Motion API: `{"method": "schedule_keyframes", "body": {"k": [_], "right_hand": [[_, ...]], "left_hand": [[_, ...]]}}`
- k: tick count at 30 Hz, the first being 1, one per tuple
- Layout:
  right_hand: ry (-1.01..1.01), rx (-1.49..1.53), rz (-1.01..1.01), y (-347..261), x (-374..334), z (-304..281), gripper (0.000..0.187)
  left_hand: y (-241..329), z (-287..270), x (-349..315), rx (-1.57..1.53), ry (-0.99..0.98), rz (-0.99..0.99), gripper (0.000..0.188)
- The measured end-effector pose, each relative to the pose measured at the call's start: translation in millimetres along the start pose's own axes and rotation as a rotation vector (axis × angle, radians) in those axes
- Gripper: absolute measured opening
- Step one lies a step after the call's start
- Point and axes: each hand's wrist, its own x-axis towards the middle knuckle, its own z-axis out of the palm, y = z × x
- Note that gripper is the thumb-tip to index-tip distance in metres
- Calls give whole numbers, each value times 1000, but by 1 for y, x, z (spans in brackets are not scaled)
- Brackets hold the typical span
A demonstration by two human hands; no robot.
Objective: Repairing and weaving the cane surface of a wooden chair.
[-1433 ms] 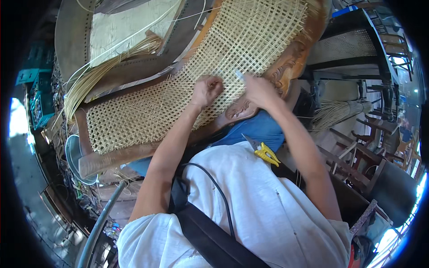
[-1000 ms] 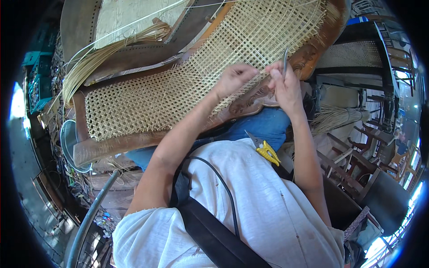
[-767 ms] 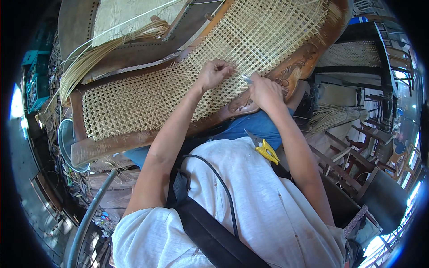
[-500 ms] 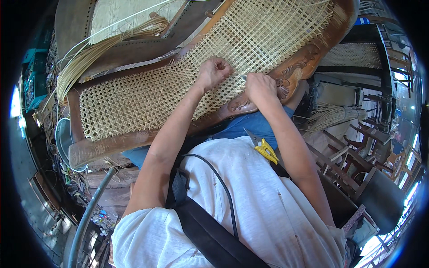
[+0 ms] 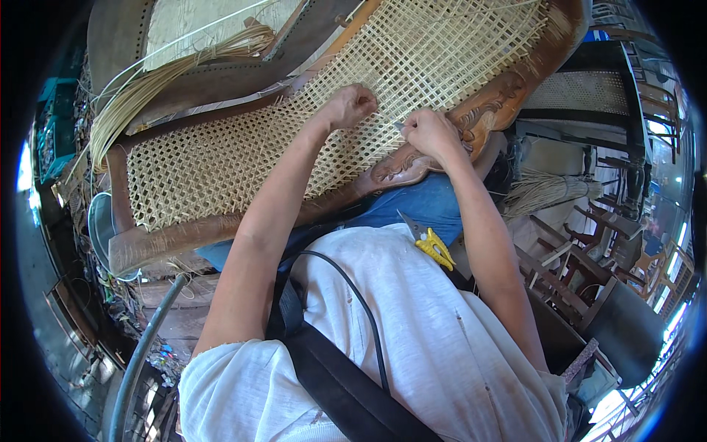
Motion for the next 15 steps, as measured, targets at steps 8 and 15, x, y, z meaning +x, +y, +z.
{"method": "schedule_keyframes", "body": {"k": [8, 15], "right_hand": [[9, -23, 23, -4, 1, -1, 20], [-52, -10, 32, -14, 0, -11, 22]], "left_hand": [[2, 15, -16, -206, 68, -80, 19], [26, 12, -15, 161, 150, -41, 19]]}}
